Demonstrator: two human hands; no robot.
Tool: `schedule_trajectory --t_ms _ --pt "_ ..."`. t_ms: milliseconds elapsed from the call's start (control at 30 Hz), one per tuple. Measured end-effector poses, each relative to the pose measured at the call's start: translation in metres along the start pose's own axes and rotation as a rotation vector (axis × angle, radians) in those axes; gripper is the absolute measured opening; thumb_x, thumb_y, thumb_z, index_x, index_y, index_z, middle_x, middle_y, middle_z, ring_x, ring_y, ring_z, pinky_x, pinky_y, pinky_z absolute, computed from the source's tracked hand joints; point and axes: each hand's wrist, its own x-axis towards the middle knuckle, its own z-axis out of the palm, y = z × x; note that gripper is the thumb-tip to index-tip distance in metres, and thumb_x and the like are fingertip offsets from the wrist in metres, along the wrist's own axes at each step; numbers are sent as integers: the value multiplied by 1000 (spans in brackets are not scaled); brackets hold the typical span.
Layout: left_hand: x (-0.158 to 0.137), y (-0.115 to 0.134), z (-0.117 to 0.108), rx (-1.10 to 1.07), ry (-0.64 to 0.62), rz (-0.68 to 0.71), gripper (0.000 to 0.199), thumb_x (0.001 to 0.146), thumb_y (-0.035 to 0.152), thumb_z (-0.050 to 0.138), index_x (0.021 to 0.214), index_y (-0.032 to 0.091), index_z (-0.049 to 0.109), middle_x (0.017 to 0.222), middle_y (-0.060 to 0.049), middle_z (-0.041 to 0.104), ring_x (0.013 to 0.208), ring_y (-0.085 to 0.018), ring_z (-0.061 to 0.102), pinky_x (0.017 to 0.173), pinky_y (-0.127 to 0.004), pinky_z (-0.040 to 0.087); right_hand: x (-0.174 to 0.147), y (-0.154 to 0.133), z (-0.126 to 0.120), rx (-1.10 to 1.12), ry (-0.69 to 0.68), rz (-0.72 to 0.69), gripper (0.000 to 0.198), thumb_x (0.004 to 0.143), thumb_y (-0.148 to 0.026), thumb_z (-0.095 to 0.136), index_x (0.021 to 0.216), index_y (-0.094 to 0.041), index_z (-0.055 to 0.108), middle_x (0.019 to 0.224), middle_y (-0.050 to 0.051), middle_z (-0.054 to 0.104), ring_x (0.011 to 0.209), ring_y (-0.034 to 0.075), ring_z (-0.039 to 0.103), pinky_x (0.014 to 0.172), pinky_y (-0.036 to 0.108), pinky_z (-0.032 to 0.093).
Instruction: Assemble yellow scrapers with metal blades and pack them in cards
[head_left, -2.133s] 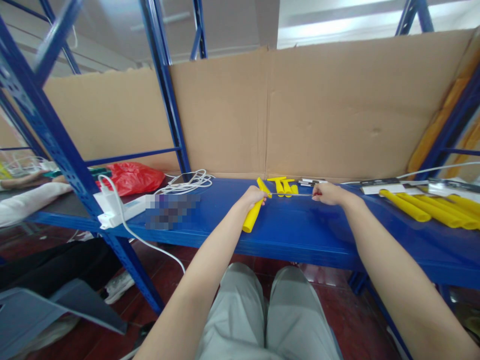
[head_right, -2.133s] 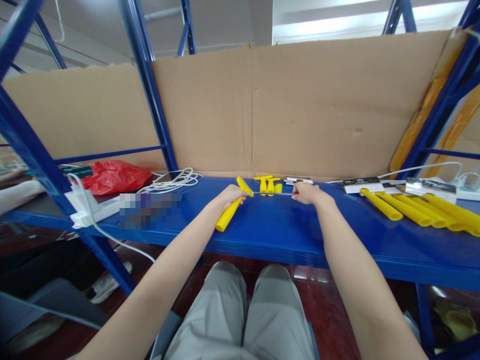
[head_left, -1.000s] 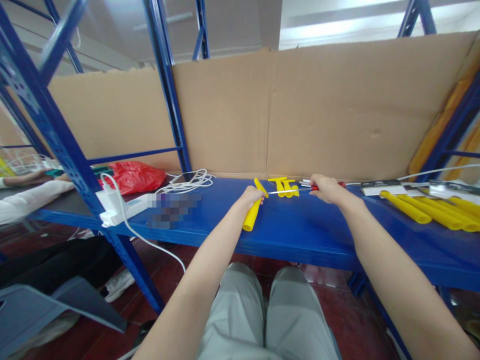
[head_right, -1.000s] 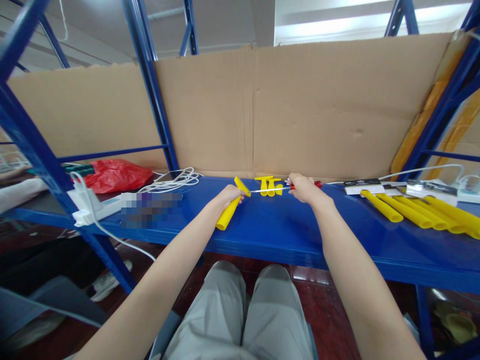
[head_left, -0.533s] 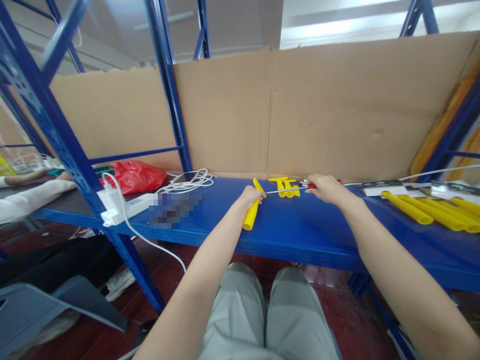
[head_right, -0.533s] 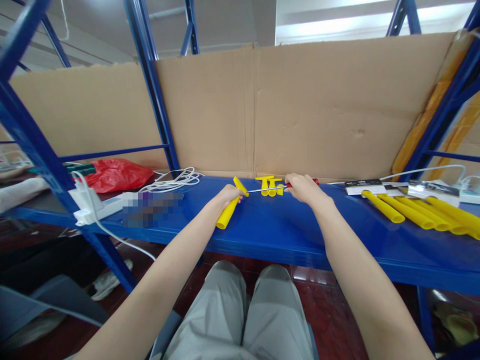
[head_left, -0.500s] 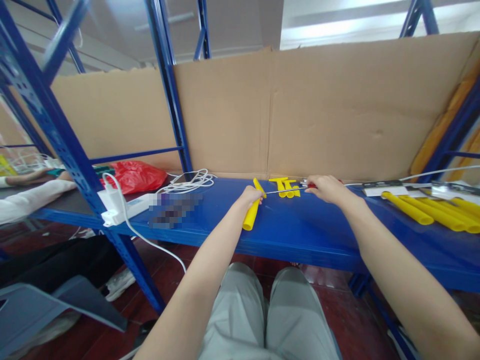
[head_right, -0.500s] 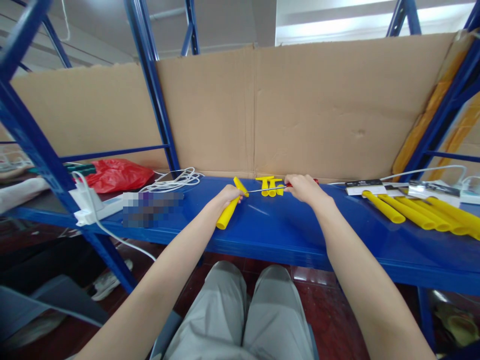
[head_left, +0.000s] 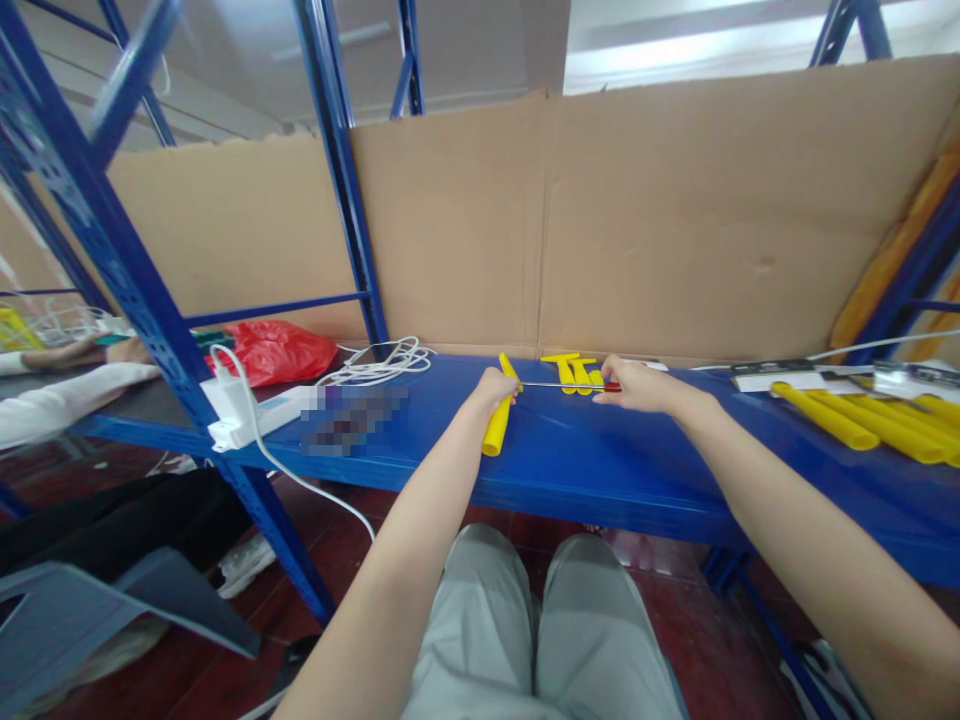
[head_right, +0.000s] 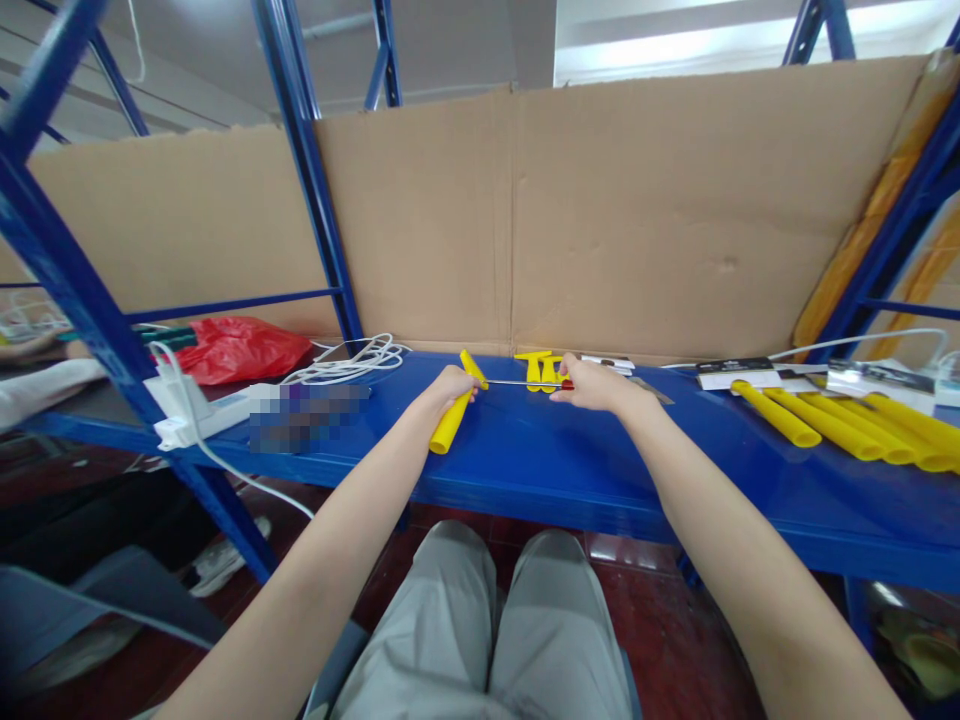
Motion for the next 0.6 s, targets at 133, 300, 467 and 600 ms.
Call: schedule_trajectory --t_ms 133,300,467,600 --pt "0 -1 0 11 -8 19 23 79 1 58 59 12 54 42 4 46 42 -8 47 49 -20 40 0 0 3 -32 -23 11 25 76 -16 61 100 -15 56 87 11 69 73 19 63 58 25 39" --pt "5 -4 1 -15 -8 45 20 79 2 59 61 11 57 45 4 48 42 -8 48 52 -21 42 -2 5 1 -129 96 -45 13 80 -16 56 91 -18 63 88 11 71 79 21 65 63 26 40" --pt "13 -8 3 -14 -17 51 13 79 4 61 67 9 61 48 2 53 43 -9 51 53 -22 44 -6 10 -2 -186 98 14 23 89 -33 50 100 -23 68 103 9 73 92 26 66 67 31 43" --pt "14 -9 3 5 -4 39 9 80 3 59 73 7 64 50 0 57 43 -9 51 53 -21 44 -7 8 -1 -161 23 11 24 88 -38 54 100 -23 67 101 9 73 91 24 67 68 29 43"
